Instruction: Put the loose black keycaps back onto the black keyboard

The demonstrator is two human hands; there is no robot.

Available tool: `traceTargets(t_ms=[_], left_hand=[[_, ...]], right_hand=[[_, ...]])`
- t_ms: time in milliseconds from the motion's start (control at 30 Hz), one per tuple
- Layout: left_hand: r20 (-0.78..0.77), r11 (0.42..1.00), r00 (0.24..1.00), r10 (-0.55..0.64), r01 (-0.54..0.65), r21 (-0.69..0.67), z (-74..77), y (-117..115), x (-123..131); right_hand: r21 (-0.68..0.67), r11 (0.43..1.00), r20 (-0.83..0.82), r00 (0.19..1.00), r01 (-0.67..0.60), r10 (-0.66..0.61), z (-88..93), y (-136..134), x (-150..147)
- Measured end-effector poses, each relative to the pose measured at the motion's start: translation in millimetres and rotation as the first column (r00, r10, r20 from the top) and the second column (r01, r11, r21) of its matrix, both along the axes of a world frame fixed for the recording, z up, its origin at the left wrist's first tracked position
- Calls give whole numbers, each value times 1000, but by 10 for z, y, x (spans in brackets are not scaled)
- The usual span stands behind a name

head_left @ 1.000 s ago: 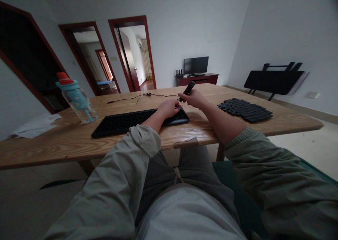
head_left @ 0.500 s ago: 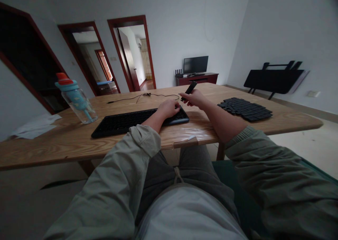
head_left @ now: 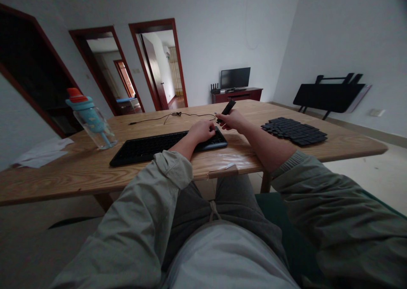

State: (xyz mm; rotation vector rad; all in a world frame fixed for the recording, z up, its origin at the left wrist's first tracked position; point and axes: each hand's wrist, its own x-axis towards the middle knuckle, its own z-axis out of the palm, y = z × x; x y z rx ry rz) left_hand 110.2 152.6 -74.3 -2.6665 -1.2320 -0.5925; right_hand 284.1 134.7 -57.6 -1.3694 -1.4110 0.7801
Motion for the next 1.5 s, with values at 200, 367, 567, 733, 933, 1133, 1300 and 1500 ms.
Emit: traceTargets(t_ms=[200,367,567,733,933,1133,1300,1500], left_hand=[[-11,999,1000,-26,26,19,-8,15,6],[24,1000,1000,-2,1,19,11,-15,11],[35,999,998,-47,46,26,-14,19,-2],[23,998,998,-52,51,45,-5,1,1],[5,995,998,-64,64,74,5,-11,5],[-14,997,998,-57,57,51,15,-28,-3],[-35,998,998,-52,53,39,29,-44,-4],[-67,1000,998,-14,15,22,57,-71,15]], right_hand=[[50,999,39,999,-13,11,13,-30,-6],[113,993,20,1000,-20,18,25,-49,-30],[93,995,51,999,-22,17,37,-53,-20],[59,998,78,997,-11,6,34,-15,22],[24,1000,126,992,-12,8,56,-18,73],[38,998,150,988,-51,44,77,-34,107],[41,997,150,987,-72,65,69,-10,110],[53,999,125,992,-14,7,40,-35,52]])
